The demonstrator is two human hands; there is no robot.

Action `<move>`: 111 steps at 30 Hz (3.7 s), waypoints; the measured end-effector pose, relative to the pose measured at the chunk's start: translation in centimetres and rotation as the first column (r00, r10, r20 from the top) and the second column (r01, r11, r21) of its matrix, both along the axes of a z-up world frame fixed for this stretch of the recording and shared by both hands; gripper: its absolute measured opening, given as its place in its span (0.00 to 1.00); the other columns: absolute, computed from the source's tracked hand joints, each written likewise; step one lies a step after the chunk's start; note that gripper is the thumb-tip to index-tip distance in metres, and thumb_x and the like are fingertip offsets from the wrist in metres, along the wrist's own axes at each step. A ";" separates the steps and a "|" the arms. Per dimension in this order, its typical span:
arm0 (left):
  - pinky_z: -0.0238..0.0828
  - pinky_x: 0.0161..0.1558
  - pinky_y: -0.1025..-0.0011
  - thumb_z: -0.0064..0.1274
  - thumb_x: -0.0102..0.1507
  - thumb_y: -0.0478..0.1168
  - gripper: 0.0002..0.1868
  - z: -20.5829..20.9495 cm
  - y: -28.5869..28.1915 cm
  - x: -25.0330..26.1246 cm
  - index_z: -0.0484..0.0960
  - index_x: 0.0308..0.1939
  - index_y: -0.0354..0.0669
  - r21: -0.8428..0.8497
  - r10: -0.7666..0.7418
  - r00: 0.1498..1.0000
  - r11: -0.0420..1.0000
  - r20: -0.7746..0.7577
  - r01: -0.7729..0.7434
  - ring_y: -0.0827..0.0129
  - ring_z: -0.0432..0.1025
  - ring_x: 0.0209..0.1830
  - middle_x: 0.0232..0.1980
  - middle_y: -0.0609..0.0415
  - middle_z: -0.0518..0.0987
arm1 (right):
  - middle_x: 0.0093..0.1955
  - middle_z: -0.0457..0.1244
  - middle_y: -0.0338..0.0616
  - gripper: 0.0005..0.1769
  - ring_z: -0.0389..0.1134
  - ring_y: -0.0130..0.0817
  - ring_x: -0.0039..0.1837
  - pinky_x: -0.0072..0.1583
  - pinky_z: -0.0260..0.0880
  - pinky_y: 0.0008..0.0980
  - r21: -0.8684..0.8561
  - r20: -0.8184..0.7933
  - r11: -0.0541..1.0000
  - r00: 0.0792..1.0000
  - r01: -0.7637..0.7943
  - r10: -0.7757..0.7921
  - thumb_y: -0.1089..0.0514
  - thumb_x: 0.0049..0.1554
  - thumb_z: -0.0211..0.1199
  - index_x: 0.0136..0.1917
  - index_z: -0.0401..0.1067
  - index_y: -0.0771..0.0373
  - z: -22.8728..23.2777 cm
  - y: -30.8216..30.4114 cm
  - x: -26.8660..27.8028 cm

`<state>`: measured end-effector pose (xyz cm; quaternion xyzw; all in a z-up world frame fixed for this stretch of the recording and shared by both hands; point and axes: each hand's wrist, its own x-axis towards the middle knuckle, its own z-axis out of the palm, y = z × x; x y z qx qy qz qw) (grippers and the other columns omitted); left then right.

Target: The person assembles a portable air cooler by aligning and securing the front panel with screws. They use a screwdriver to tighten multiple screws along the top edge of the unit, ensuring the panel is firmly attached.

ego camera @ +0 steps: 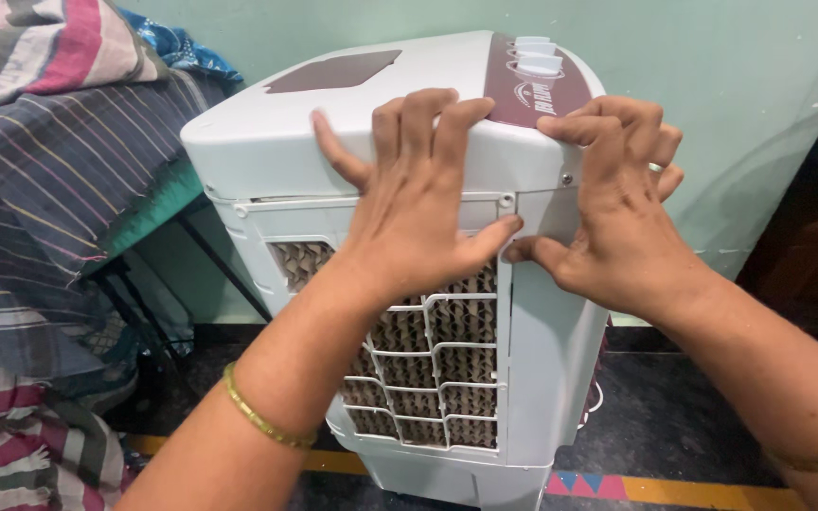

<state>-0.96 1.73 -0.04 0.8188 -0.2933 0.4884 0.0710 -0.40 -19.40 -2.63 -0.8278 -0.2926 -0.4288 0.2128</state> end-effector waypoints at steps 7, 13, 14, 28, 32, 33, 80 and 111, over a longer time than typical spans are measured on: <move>0.39 0.81 0.39 0.64 0.60 0.71 0.57 -5.1 1.2 -0.5 0.53 0.78 0.43 -0.125 0.142 0.943 0.986 0.301 -0.109 0.49 0.50 0.77 0.70 0.44 0.59 | 0.68 0.43 0.53 0.61 0.43 0.52 0.68 0.64 0.45 0.57 -0.031 -0.044 0.999 0.999 0.025 -0.026 0.46 0.36 0.84 0.74 0.50 0.51 0.3 -0.7 0.6; 0.55 0.76 0.45 0.62 0.62 0.67 0.43 -6.6 2.3 -1.6 0.70 0.65 0.36 -0.105 0.221 0.898 0.975 0.382 -0.195 0.50 0.64 0.67 0.61 0.45 0.69 | 0.70 0.42 0.55 0.62 0.40 0.57 0.72 0.67 0.43 0.62 -0.106 0.027 0.994 0.999 -0.032 0.035 0.44 0.38 0.80 0.76 0.47 0.54 0.2 -0.9 0.9; 0.57 0.74 0.45 0.62 0.61 0.67 0.42 -6.4 2.2 -1.6 0.71 0.61 0.36 -0.130 0.189 0.915 0.980 0.356 -0.152 0.49 0.64 0.64 0.58 0.45 0.69 | 0.71 0.43 0.55 0.62 0.40 0.57 0.73 0.68 0.43 0.62 -0.117 0.050 0.991 0.997 -0.057 0.064 0.44 0.39 0.79 0.77 0.47 0.54 0.1 -1.0 0.9; 0.61 0.45 0.56 0.71 0.47 0.68 0.36 -2.4 -0.7 -2.8 0.71 0.28 0.42 -0.471 0.288 0.936 0.866 0.201 -0.165 0.55 0.65 0.40 0.34 0.52 0.70 | 0.71 0.44 0.51 0.59 0.42 0.54 0.73 0.64 0.44 0.61 -0.002 -0.131 1.000 0.991 0.018 -0.018 0.44 0.36 0.83 0.74 0.54 0.41 0.9 0.7 -0.3; 0.61 0.44 0.56 0.73 0.47 0.67 0.36 -2.6 0.1 -2.7 0.71 0.28 0.42 -0.485 0.266 0.942 0.863 0.203 -0.139 0.56 0.65 0.39 0.33 0.52 0.70 | 0.69 0.45 0.50 0.58 0.43 0.53 0.72 0.63 0.44 0.59 0.062 -0.125 0.998 0.992 0.030 -0.022 0.47 0.34 0.83 0.73 0.55 0.42 0.9 1.8 -0.4; 0.61 0.44 0.56 0.73 0.46 0.67 0.36 -2.6 0.3 -2.7 0.71 0.28 0.42 -0.487 0.263 0.944 0.863 0.201 -0.136 0.56 0.65 0.39 0.33 0.53 0.69 | 0.69 0.45 0.50 0.59 0.43 0.53 0.72 0.63 0.44 0.59 0.057 -0.116 0.998 0.993 0.027 -0.020 0.48 0.34 0.83 0.73 0.54 0.44 1.0 2.0 -0.4; 0.61 0.48 0.55 0.72 0.51 0.67 0.35 -3.8 0.6 -1.6 0.71 0.32 0.41 -0.486 0.247 0.946 0.866 0.210 -0.118 0.55 0.65 0.43 0.38 0.51 0.70 | 0.71 0.45 0.53 0.67 0.42 0.52 0.71 0.69 0.46 0.58 0.132 0.065 0.991 0.998 0.017 -0.026 0.36 0.32 0.86 0.75 0.52 0.54 -0.8 2.2 0.2; 0.45 0.67 0.41 0.63 0.38 0.75 0.62 0.1 -6.5 -3.1 0.64 0.69 0.48 -0.048 0.327 0.944 0.945 0.035 -0.325 0.49 0.55 0.66 0.64 0.44 0.63 | 0.74 0.47 0.53 0.65 0.43 0.52 0.78 0.79 0.44 0.55 0.149 0.108 0.984 0.991 -0.093 0.077 0.44 0.34 0.79 0.77 0.48 0.55 -3.0 -6.9 1.7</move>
